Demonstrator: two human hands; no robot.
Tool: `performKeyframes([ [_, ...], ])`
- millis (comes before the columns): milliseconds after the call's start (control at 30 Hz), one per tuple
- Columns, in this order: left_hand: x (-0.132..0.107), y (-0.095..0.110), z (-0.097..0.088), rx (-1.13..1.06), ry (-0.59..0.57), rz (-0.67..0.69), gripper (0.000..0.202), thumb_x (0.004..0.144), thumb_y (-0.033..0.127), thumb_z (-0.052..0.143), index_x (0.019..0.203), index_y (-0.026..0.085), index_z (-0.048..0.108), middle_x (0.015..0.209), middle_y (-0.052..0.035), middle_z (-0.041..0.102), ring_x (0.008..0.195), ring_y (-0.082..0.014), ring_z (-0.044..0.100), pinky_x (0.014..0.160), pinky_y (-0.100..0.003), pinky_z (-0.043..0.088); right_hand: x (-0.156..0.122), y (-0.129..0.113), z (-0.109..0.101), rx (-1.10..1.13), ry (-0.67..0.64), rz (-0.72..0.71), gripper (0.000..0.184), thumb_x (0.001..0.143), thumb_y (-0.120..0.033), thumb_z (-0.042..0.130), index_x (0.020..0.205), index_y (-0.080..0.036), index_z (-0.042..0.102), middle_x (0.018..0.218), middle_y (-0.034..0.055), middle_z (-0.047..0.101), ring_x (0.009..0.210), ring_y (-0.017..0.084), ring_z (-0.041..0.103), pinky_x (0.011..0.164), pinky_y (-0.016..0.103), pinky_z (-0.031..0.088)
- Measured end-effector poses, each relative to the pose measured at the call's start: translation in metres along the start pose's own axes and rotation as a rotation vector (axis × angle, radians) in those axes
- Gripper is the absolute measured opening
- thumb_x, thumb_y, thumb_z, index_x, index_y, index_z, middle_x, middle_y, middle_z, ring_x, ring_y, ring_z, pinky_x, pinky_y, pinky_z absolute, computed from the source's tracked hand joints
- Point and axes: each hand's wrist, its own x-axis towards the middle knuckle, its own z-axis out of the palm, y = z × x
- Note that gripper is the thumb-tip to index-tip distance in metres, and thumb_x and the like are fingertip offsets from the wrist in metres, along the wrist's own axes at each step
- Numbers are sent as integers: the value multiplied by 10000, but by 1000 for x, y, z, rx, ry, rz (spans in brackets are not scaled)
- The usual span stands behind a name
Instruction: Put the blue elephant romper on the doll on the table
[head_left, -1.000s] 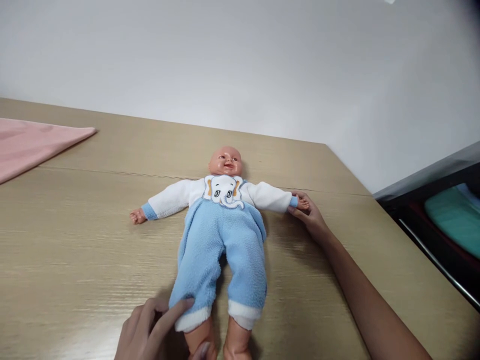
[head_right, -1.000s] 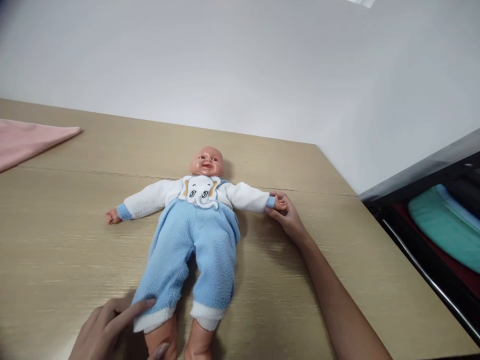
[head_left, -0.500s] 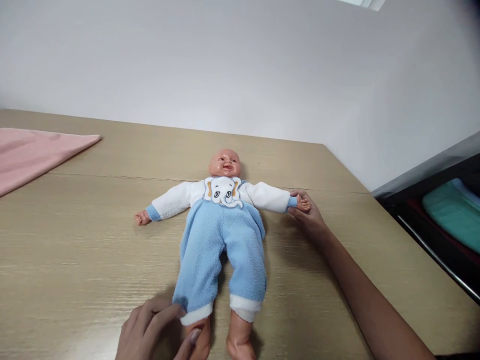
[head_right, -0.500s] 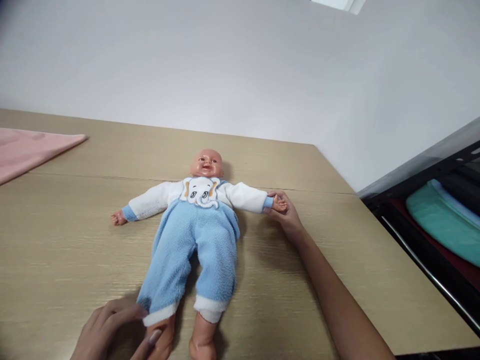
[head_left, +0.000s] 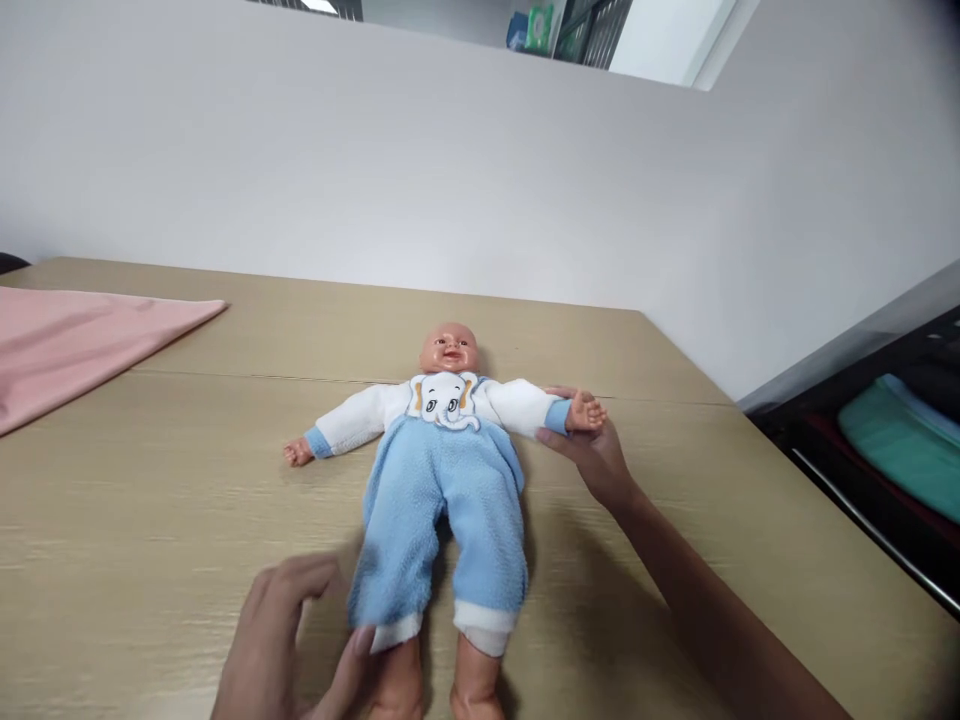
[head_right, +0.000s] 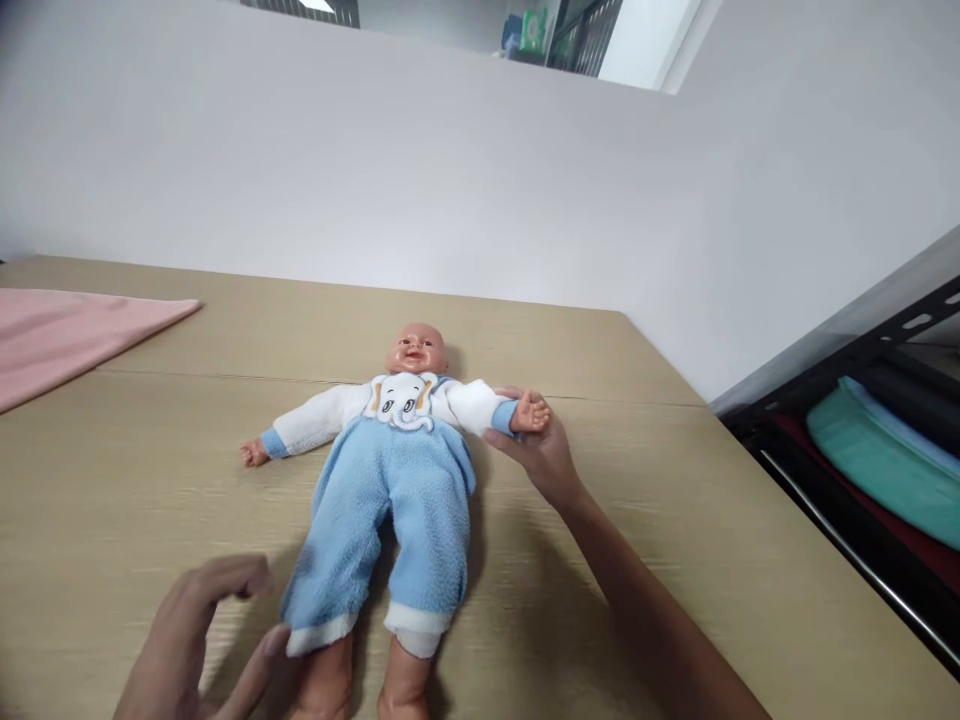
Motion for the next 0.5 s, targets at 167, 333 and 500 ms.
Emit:
performKeyframes([
  [167, 92, 21, 16, -27, 33, 71, 397, 1020, 410, 709, 1336, 254, 527, 1318, -107, 648, 1262, -336, 595, 1127, -547, 463, 36, -48, 25, 84, 74, -148, 509, 838, -403, 915, 1272, -251, 697, 1402, 93, 720, 1301, 313, 688, 1114, 484, 618],
  [333, 180, 18, 48, -268, -105, 61, 588, 977, 502, 772, 1413, 222, 495, 1455, -146, 599, 1358, -335, 550, 1160, -548, 456, 85, -100, 38, 27, 75, -281, 510, 849, -366, 898, 1312, -271, 709, 1428, 54, 709, 1325, 315, 664, 1105, 504, 618],
  [500, 241, 25, 66, -512, -164, 60, 623, 892, 463, 851, 1355, 173, 551, 1437, -151, 625, 1336, -301, 595, 1168, -495, 476, 108, -136, 64, -3, -11, -309, 495, 779, -256, 895, 1258, -278, 768, 1382, 9, 739, 1211, 282, 699, 1045, 495, 639],
])
